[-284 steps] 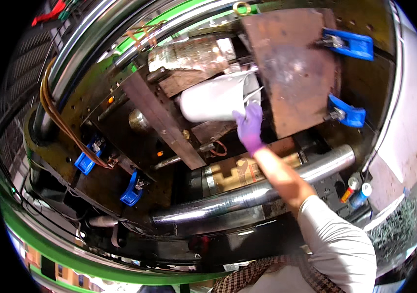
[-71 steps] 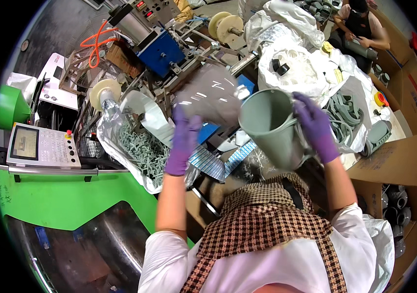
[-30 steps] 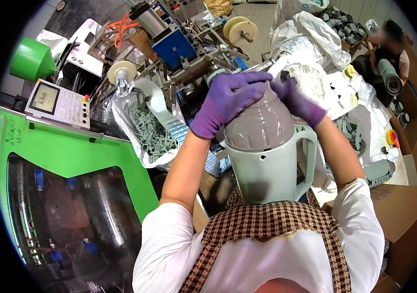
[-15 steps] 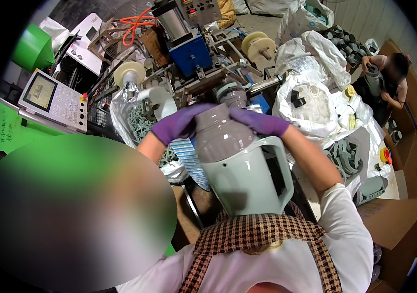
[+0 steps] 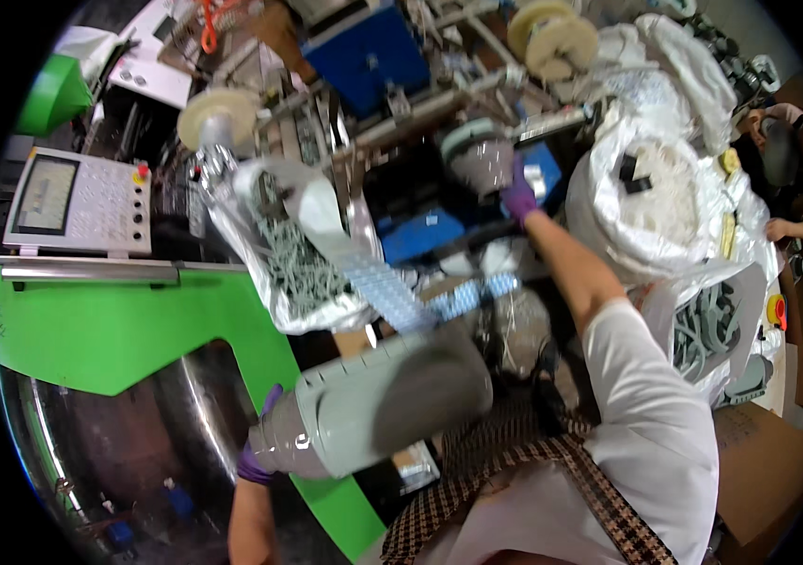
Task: The person assembles light green electric kettles by hand in a factory setting. They pick up kettle bodies and lids from nearby bags and boxes, fit the lids onto the bodies, and place the assembled units into a large white sack. The process is repeated continuously throughout the clip.
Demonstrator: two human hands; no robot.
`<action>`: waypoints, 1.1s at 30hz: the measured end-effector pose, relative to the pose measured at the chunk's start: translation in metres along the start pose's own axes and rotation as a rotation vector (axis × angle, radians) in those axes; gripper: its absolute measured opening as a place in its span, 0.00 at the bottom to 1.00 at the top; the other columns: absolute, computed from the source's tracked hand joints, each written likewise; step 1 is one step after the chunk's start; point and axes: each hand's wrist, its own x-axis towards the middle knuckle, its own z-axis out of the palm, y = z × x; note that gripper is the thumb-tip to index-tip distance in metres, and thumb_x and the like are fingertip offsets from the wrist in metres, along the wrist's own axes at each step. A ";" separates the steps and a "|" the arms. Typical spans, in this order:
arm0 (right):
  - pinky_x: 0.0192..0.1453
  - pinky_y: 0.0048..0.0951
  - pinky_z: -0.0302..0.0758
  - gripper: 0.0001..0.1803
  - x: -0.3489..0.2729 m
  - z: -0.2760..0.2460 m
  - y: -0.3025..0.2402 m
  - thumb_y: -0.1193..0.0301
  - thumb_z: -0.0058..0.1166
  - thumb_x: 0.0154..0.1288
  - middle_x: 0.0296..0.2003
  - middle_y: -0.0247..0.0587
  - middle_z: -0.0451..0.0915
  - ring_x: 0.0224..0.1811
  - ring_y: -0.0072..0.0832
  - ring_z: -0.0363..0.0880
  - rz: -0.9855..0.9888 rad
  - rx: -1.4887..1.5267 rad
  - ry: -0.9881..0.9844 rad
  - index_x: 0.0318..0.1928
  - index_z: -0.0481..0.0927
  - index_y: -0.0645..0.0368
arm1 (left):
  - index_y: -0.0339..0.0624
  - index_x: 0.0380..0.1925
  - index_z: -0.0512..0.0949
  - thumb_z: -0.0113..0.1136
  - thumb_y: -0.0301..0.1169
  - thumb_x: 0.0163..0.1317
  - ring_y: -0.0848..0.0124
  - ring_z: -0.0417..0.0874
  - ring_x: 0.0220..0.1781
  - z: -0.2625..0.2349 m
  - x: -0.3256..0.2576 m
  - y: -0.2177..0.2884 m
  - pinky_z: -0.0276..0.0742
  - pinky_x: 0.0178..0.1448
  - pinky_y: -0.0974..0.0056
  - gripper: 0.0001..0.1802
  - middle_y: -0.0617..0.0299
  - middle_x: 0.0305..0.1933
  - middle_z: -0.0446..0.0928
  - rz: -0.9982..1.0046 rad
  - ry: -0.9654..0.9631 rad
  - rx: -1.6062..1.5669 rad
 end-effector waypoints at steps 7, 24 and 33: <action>0.72 0.38 0.64 0.30 -0.222 -0.076 0.048 0.66 0.37 0.78 0.69 0.48 0.64 0.68 0.41 0.67 -0.041 0.608 -0.104 0.76 0.53 0.56 | 0.43 0.74 0.54 0.64 0.49 0.61 0.55 0.68 0.72 -0.058 0.049 0.129 0.66 0.74 0.52 0.47 0.50 0.74 0.62 -0.671 -0.590 -0.860; 0.39 0.35 0.77 0.40 -0.389 -0.314 -0.009 0.67 0.53 0.57 0.28 0.51 0.82 0.27 0.35 0.81 0.175 -0.044 -0.285 0.73 0.65 0.45 | 0.42 0.71 0.62 0.53 0.29 0.68 0.48 0.51 0.80 0.091 0.348 0.205 0.49 0.80 0.53 0.31 0.45 0.81 0.46 -1.401 0.478 -1.549; 0.39 0.36 0.78 0.39 -0.340 -0.317 -0.060 0.65 0.54 0.59 0.28 0.55 0.82 0.27 0.42 0.82 0.163 -0.207 -0.433 0.74 0.63 0.51 | 0.45 0.72 0.60 0.56 0.31 0.66 0.40 0.49 0.80 0.108 0.303 0.182 0.48 0.80 0.47 0.34 0.40 0.80 0.46 -1.341 0.391 -1.245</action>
